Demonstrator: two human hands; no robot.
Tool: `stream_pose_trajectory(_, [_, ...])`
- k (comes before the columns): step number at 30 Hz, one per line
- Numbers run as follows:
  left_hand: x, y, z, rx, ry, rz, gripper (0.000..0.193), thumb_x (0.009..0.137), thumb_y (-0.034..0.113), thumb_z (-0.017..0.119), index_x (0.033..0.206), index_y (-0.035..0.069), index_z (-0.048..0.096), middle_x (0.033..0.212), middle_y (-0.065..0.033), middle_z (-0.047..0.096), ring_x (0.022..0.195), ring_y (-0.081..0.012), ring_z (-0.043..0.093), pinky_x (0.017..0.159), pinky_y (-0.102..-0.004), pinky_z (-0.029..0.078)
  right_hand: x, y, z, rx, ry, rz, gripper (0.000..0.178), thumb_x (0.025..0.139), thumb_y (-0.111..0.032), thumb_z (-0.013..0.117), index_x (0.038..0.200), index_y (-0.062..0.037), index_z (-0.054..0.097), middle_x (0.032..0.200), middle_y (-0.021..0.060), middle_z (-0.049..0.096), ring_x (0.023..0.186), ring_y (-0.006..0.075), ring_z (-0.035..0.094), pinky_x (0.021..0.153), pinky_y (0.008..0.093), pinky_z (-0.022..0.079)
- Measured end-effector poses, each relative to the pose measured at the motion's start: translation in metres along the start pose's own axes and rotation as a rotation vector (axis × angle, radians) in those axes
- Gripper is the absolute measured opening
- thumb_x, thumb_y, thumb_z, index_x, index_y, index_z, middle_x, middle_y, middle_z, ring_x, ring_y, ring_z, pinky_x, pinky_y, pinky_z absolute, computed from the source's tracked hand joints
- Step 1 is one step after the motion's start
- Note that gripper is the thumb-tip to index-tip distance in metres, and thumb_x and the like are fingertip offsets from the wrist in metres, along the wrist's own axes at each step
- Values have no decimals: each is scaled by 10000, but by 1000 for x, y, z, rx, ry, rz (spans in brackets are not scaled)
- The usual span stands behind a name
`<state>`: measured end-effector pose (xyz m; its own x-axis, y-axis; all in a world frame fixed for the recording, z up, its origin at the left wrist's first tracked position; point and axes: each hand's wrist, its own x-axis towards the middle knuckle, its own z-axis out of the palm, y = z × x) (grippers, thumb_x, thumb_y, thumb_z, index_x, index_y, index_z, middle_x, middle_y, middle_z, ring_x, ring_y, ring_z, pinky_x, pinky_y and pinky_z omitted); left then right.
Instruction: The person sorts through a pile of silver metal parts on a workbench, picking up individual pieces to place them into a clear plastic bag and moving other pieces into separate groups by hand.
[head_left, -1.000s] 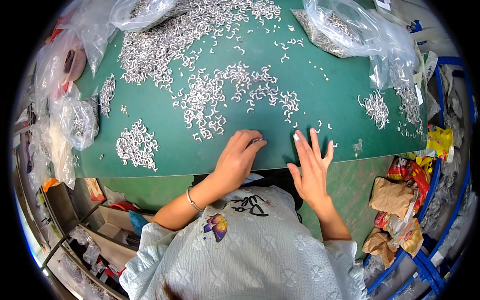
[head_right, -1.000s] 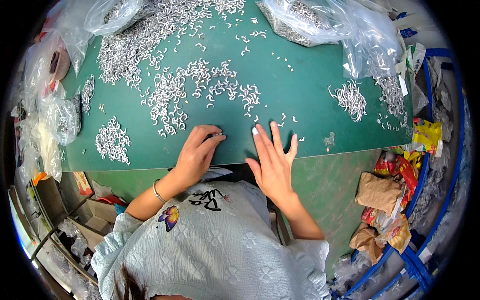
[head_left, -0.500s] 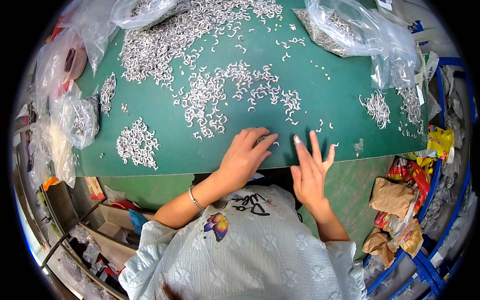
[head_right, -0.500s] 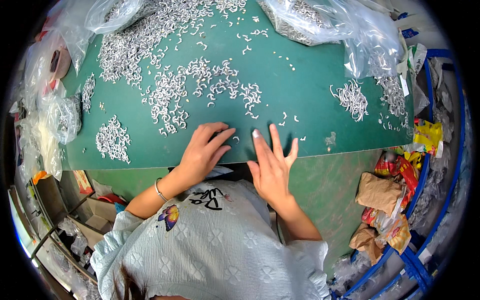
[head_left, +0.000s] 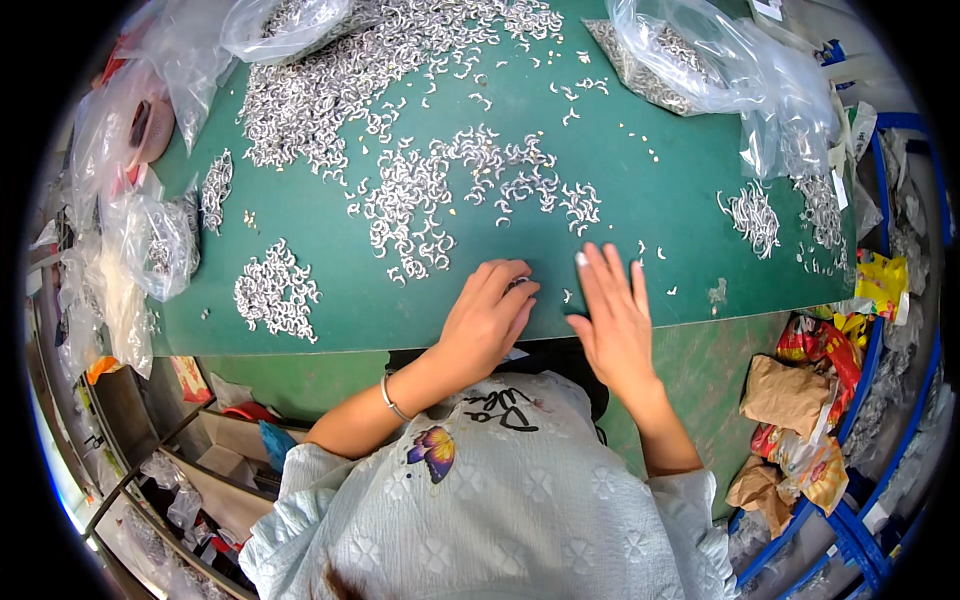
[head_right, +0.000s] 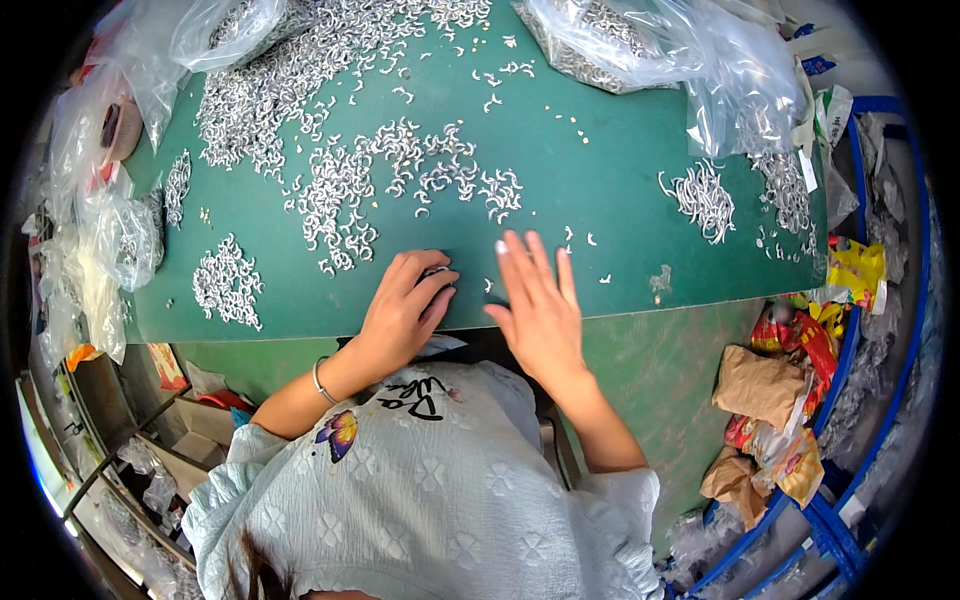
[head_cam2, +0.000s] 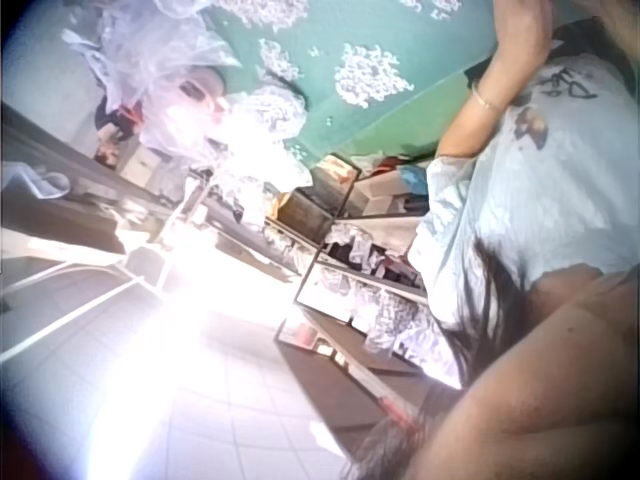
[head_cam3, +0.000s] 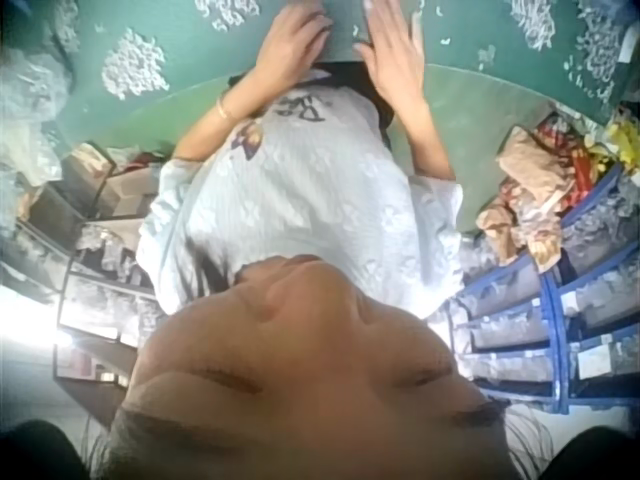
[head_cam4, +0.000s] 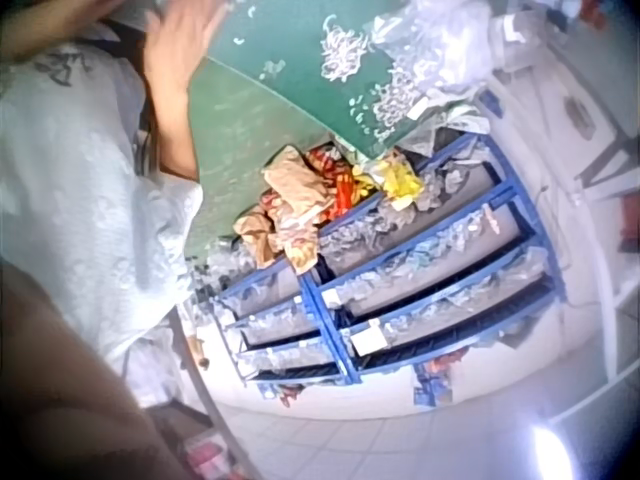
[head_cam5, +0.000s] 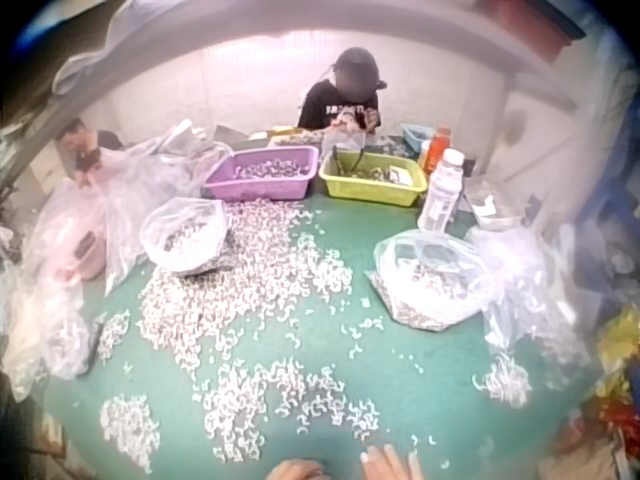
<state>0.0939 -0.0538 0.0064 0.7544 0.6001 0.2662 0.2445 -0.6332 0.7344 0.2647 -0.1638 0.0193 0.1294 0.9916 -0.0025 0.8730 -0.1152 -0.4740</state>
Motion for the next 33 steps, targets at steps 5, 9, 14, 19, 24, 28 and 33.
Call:
stream_pose_trajectory(5, [-2,0,0,0,-1,-9,263,747,-79,691,999,-28,638,1088,-143,580,992,-329,571,832,-410,484,7,4,-8,-36,100,-12,692,812,-179,694,1407,36,411,1504,153,376,1417,341,317,1138,562,217])
stream_pose_trajectory(9, [0,1,-2,-7,-5,-7,263,747,-89,683,1001,-31,640,1090,-142,580,997,-331,572,830,-407,488,24,-6,2,-37,48,-58,697,795,-211,720,1384,29,435,1496,142,384,1413,327,325,1140,553,224])
stream_pose_trajectory(14, [-1,0,-4,-16,-2,-14,267,752,-89,680,1010,-29,645,1096,-144,579,995,-329,572,826,-403,490,-8,10,-3,54,33,-5,731,787,-202,724,1413,11,412,1499,158,383,1407,335,341,1140,534,247])
stream_pose_trajectory(19, [-4,-2,-2,-16,-17,-8,284,749,-92,659,1030,-59,626,1104,-175,564,1010,-350,560,831,-414,490,-16,3,-2,69,26,-39,793,754,-240,747,1434,-17,406,1511,136,380,1425,351,305,1143,548,236])
stream_pose_trajectory(24, [-2,-1,-2,-39,-2,-32,267,758,-94,672,1018,-37,644,1108,-156,574,987,-333,567,817,-396,492,-10,-5,2,-168,-159,-77,759,798,-335,708,1429,-27,421,1548,100,325,1453,311,244,1133,598,204])
stream_pose_trajectory(28, [-3,-2,0,-10,15,-30,248,764,-96,675,1003,-32,652,1108,-150,577,974,-322,570,813,-387,495,-22,26,-8,-307,-94,61,805,810,-359,685,1459,-8,363,1570,107,278,1463,320,221,1113,655,164])
stream_pose_trajectory(33, [-3,-1,-2,-17,11,-39,251,764,-99,674,1006,-35,651,1102,-153,576,976,-321,571,811,-385,498,-6,44,-23,-327,28,128,819,819,-329,674,1480,-4,317,1574,113,267,1467,334,209,1116,662,118])
